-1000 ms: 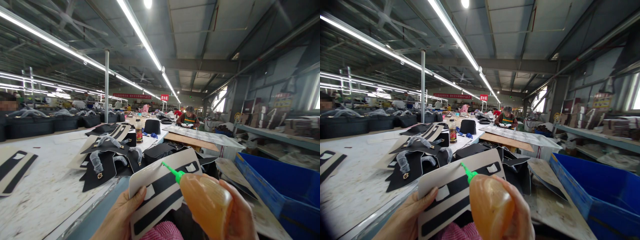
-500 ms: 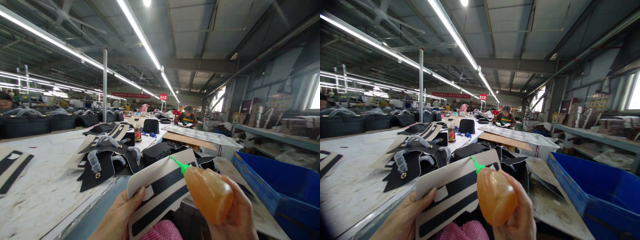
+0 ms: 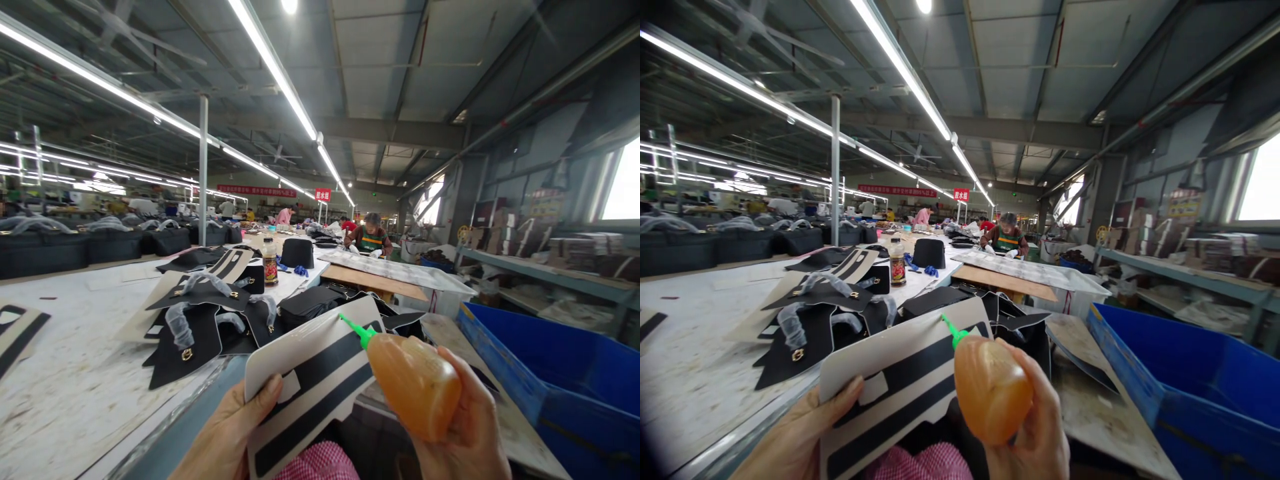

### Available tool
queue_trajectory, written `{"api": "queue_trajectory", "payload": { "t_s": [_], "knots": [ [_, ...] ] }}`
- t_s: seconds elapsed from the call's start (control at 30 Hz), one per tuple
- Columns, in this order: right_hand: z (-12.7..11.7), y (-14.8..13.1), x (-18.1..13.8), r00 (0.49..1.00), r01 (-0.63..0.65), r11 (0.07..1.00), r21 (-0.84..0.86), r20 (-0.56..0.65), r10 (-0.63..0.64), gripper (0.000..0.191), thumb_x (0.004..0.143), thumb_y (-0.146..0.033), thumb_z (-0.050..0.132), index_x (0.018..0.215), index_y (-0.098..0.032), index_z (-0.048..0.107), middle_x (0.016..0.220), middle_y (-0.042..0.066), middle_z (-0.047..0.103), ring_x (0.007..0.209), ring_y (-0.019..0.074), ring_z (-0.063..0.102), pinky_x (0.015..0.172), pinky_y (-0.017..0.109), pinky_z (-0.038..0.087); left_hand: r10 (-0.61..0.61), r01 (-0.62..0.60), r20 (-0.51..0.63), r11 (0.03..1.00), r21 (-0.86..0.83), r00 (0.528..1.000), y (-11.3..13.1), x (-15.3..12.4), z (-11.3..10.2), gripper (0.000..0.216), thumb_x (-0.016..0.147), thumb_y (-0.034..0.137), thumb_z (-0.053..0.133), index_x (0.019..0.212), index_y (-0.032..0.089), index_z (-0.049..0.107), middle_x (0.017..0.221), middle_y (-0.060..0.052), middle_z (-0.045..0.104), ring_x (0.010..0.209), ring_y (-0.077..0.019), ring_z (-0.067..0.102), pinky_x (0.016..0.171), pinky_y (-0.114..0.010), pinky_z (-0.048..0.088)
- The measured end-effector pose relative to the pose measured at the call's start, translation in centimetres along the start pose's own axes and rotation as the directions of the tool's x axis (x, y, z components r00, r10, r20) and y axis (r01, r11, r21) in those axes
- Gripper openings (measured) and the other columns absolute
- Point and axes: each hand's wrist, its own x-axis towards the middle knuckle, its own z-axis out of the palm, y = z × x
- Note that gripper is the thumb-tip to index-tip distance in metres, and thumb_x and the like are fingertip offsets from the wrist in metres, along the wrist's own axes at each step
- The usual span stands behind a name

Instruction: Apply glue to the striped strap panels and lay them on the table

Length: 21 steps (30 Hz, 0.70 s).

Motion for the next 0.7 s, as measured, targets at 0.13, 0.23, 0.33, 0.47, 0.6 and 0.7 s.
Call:
{"api": "queue_trajectory", "payload": {
  "t_s": [0.13,0.23,0.33,0.47,0.6,0.7],
  "knots": [
    [-0.1,0.7,0.0,0.997,-0.028,0.994,-0.110,-0.071,0.021,0.072,0.076,-0.028,0.087,0.141,-0.029,0.055,0.128,0.005,0.068,0.106,0.0179,0.071,0.087,0.017,0.056,0.024,-0.025,-0.043,0.999,-0.032,0.999,0.0,-0.6,0.7,0.050,0.048,0.041,0.099,0.090,0.022,0.082,0.079,-0.003,0.084,0.084,-0.0264,0.079,0.069,-0.028,0.064],
    [-0.5,1.2,0.1,0.996,-0.040,0.992,-0.121,-0.081,0.031,0.074,0.074,-0.029,0.088,0.141,-0.030,0.056,0.129,0.007,0.067,0.107,0.0213,0.071,0.086,0.020,0.058,0.031,-0.034,-0.088,0.999,-0.030,0.996,0.1,-1.0,1.0,0.053,0.042,0.043,0.100,0.087,0.022,0.082,0.076,-0.003,0.083,0.083,-0.0269,0.079,0.069,-0.029,0.064],
    [-0.8,0.8,0.1,1.000,-0.007,1.000,0.021,0.012,0.007,0.074,0.074,-0.022,0.087,0.141,-0.029,0.056,0.126,0.010,0.069,0.103,0.0271,0.072,0.081,0.029,0.063,-0.006,0.006,-0.074,1.000,0.009,0.997,0.2,-0.7,0.3,0.045,0.048,0.039,0.099,0.084,0.021,0.081,0.075,-0.003,0.083,0.081,-0.0249,0.079,0.066,-0.026,0.063],
    [-0.9,0.9,0.0,1.000,-0.020,0.999,0.036,0.014,0.019,0.066,0.078,-0.022,0.084,0.138,-0.027,0.058,0.124,0.011,0.069,0.102,0.0288,0.073,0.076,0.032,0.065,-0.020,0.020,-0.019,1.000,0.022,1.000,-0.1,-0.2,-0.7,0.040,0.055,0.037,0.097,0.087,0.021,0.081,0.077,-0.003,0.083,0.080,-0.0234,0.079,0.066,-0.026,0.063],
    [-0.9,2.0,-0.1,0.995,-0.060,0.985,-0.162,-0.090,0.046,0.071,0.072,-0.032,0.088,0.137,-0.027,0.059,0.132,0.007,0.065,0.104,0.0205,0.071,0.083,0.020,0.058,0.002,-0.003,-0.029,1.000,-0.006,1.000,-0.3,-0.5,0.0,0.045,0.049,0.041,0.099,0.085,0.022,0.082,0.078,-0.004,0.084,0.082,-0.0262,0.079,0.071,-0.031,0.065],
    [-1.1,2.3,-0.1,0.990,-0.096,0.982,-0.161,-0.115,0.078,0.070,0.071,-0.035,0.088,0.134,-0.025,0.060,0.135,0.009,0.062,0.104,0.0232,0.070,0.081,0.025,0.059,0.027,-0.030,-0.097,0.999,-0.034,0.995,-0.3,-0.6,0.8,0.050,0.040,0.042,0.101,0.082,0.022,0.082,0.078,-0.004,0.084,0.085,-0.0284,0.079,0.081,-0.036,0.065]
  ]
}}
